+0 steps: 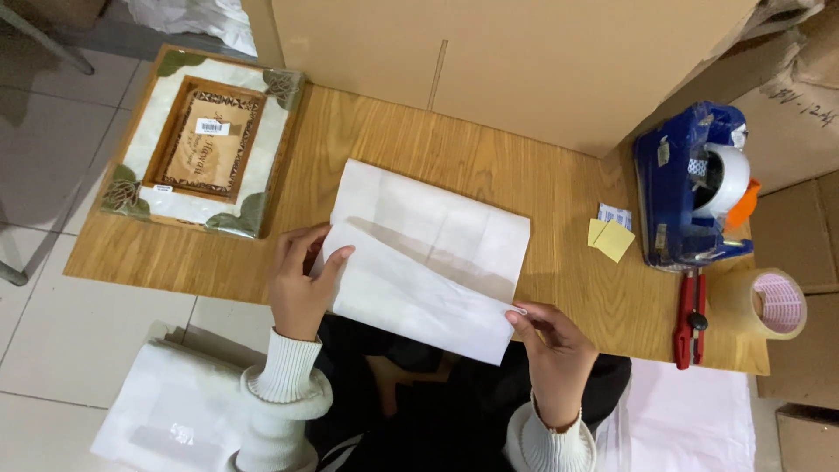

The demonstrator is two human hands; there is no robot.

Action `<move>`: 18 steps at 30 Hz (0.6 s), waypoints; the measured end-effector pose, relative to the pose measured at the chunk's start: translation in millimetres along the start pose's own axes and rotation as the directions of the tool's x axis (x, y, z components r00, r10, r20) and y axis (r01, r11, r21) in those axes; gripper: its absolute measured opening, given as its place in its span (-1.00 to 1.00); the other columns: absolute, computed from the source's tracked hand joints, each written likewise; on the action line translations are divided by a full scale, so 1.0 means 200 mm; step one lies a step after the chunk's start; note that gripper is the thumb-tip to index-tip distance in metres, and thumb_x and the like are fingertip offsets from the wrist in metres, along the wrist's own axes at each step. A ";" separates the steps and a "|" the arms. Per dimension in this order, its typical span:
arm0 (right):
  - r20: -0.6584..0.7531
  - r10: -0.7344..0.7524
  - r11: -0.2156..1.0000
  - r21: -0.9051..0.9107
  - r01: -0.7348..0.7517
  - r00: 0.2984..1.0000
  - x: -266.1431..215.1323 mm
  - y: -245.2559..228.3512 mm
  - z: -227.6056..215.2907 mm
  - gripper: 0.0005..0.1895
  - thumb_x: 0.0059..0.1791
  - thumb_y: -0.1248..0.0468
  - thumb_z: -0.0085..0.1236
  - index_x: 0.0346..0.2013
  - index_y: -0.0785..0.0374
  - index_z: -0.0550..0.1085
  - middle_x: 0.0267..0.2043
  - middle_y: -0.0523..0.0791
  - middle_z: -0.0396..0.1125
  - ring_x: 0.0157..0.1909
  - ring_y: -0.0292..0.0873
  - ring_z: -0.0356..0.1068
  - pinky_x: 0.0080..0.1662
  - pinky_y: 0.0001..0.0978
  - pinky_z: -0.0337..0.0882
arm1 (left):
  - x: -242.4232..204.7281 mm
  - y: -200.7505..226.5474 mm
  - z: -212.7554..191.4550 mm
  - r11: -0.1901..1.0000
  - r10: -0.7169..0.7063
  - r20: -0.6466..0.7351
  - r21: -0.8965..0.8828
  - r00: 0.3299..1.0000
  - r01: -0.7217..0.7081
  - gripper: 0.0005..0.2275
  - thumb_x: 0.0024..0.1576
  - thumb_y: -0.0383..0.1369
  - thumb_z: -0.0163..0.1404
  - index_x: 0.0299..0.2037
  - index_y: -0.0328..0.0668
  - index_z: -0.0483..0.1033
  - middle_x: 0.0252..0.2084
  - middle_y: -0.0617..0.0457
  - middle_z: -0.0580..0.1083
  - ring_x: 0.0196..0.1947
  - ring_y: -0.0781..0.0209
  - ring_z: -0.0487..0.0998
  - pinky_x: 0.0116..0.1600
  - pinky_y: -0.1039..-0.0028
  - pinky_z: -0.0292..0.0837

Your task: Wrapping a picture frame in white protective paper on a wooden table.

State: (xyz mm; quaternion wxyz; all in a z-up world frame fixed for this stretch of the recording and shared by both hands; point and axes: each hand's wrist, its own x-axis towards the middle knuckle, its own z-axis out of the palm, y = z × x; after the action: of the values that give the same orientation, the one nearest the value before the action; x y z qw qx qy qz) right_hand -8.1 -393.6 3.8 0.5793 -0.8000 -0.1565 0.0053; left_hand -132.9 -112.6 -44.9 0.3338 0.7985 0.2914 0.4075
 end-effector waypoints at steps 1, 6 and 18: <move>-0.002 -0.006 1.000 0.004 0.006 1.000 0.01 0.03 0.00 -0.87 -0.12 0.42 0.38 -0.29 0.34 0.62 -0.28 -0.08 0.55 -0.23 -0.27 0.53 -0.12 -0.56 0.59 | 0.00 0.00 0.00 1.000 0.006 -0.005 0.000 1.000 -0.006 -0.63 0.13 -0.12 0.19 0.03 -0.15 0.57 -0.03 0.04 0.47 -0.11 0.21 0.54 -0.07 0.43 0.54; 0.008 0.046 0.996 0.074 -0.046 0.999 0.04 0.09 0.02 -0.81 -0.13 0.40 0.37 -0.23 0.35 0.64 -0.22 -0.03 0.57 -0.16 -0.22 0.57 -0.02 -0.52 0.56 | 0.01 -0.01 0.00 1.000 -0.002 0.019 -0.021 1.000 0.003 -0.71 0.10 -0.21 0.24 -0.06 -0.16 0.59 -0.02 0.01 0.51 -0.04 0.16 0.55 -0.02 0.39 0.55; 0.238 -0.204 0.950 -0.187 0.251 0.949 0.06 0.19 0.01 -0.84 0.11 0.25 0.01 -0.08 0.26 0.39 -0.11 -0.06 0.56 -0.02 -0.16 0.60 -0.05 -0.45 0.58 | 0.01 -0.01 -0.03 0.998 -0.053 0.080 -0.037 0.995 0.056 -0.80 0.27 -0.23 0.03 -0.09 -0.19 0.56 -0.11 0.03 0.55 -0.08 0.14 0.54 0.03 0.38 0.44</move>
State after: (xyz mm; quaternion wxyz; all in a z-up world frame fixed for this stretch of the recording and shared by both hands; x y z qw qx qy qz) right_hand 12.7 -399.0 -30.9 0.4656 -0.8289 -0.3099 0.0079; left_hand -137.3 -107.7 -41.8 0.3716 0.7990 0.2917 0.3722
